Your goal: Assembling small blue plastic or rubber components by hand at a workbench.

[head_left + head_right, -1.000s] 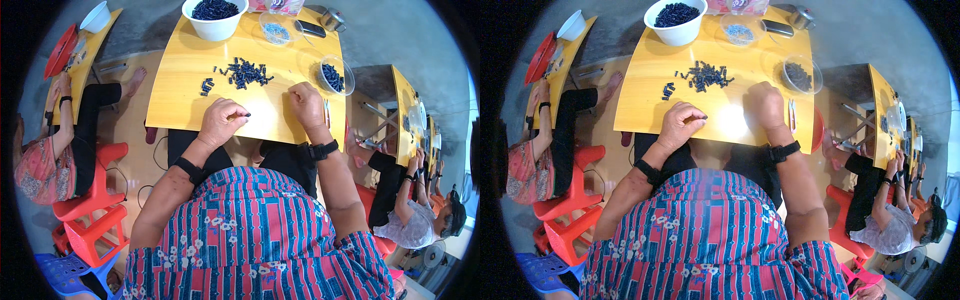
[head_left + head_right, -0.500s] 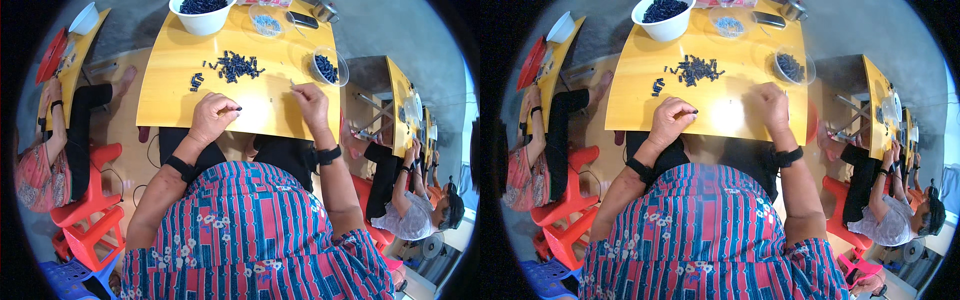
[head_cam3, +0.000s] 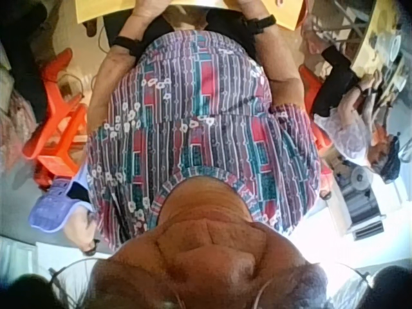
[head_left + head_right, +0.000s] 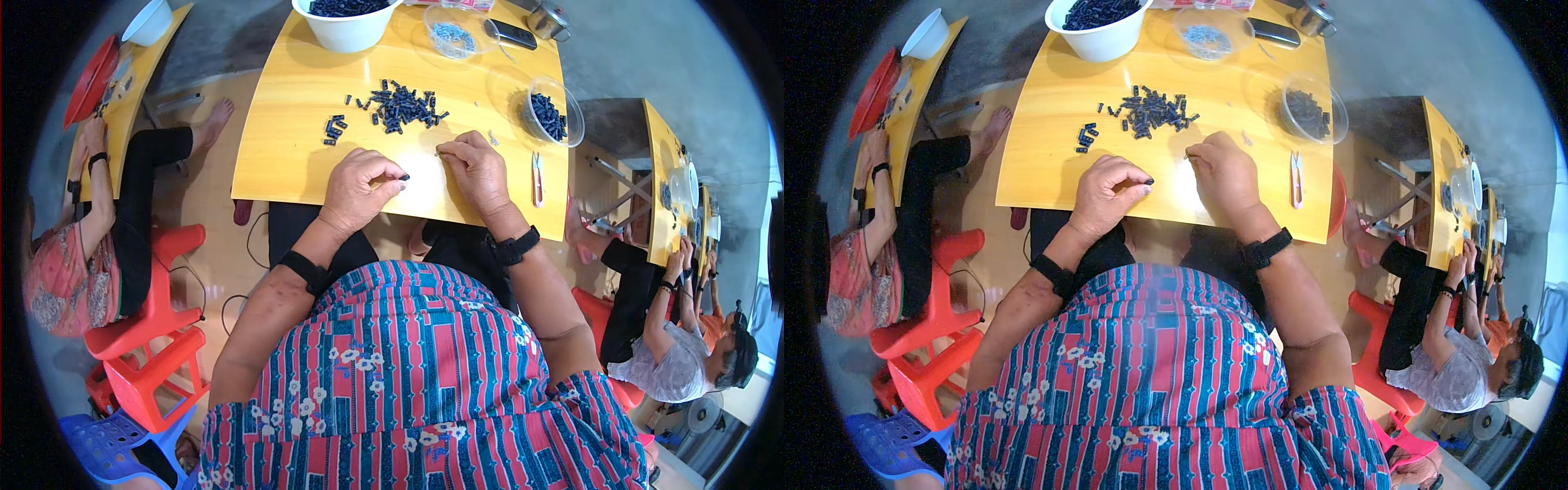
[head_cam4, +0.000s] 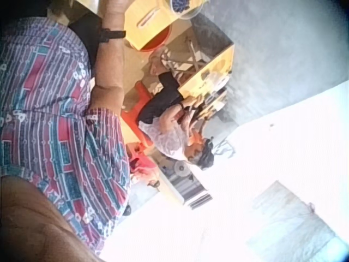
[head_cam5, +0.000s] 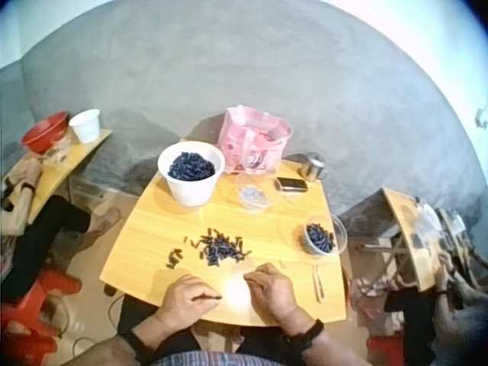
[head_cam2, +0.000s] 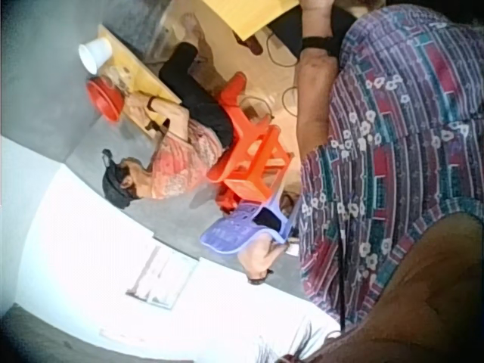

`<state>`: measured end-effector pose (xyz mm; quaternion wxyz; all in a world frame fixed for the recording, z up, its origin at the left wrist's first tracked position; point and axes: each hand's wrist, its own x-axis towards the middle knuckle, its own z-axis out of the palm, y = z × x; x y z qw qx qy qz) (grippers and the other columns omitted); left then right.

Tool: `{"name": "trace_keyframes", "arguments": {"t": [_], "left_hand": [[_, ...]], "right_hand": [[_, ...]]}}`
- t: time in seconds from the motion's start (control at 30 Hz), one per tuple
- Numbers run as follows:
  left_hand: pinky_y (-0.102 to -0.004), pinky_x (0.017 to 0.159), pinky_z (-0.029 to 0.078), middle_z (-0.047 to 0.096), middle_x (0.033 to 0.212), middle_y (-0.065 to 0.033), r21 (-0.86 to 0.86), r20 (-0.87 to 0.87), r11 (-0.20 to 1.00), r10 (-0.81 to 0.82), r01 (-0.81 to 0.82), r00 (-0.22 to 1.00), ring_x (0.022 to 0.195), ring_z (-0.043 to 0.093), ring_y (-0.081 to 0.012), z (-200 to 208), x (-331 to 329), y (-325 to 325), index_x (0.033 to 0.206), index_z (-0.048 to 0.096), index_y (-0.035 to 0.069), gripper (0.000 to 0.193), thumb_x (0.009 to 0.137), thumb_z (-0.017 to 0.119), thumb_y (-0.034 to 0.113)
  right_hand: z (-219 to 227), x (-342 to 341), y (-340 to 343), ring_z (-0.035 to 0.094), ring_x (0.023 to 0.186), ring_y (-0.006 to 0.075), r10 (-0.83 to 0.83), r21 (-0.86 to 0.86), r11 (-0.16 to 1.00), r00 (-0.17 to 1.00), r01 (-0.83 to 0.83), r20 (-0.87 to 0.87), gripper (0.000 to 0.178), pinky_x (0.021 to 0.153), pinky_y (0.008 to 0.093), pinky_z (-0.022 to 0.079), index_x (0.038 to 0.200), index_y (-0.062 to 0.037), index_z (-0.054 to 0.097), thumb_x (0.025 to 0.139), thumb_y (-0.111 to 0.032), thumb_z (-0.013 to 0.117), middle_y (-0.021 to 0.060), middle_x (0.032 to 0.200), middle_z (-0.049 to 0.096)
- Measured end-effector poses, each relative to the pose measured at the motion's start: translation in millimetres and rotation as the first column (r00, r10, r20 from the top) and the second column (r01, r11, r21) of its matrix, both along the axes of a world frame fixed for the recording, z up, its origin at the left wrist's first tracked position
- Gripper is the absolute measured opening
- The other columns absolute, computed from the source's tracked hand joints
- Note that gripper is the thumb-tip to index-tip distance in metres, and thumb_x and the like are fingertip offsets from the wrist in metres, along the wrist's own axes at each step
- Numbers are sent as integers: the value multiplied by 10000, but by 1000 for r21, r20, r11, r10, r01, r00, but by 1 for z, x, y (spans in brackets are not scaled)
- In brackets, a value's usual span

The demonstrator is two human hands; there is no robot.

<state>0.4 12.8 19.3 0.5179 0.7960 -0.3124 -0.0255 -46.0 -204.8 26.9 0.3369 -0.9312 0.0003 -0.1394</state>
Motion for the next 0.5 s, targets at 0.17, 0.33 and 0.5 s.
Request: {"name": "trace_keyframes", "arguments": {"t": [0.17, 0.33, 0.5], "left_hand": [[-322, 703, 470, 661, 757, -59, -14, -2, 1000, -5, 5, 1000, 760, 588, -221, 0, 1, 0, 781, 676, 47, 86, 721, 736, 62], [-330, 708, 477, 658, 762, -49, 1, -8, 1000, -4, 4, 1000, 769, 586, -227, -1, 1, 1, 786, 686, 69, 88, 721, 738, 95], [-328, 707, 474, 654, 761, -61, 3, -10, 1000, -12, 12, 1000, 767, 586, -227, 1, 1, 2, 788, 675, 51, 85, 737, 732, 89]], "right_hand": [[1, 0, 3, 635, 773, 308, -11, -41, 999, 1000, 13, 28, 66, 690, 380, 513, 849, -85, 718, 807, -68, 670, 96, 840, 634], [3, 0, 7, 636, 760, 309, -10, -46, 999, 999, 12, 43, 86, 671, 381, 511, 887, -86, 711, 815, -86, 663, 100, 840, 635], [10, 0, 7, 631, 744, 310, 71, -120, 991, 996, -64, 52, 62, 651, 392, 512, 864, -91, 696, 816, -99, 658, 102, 819, 623]]}}
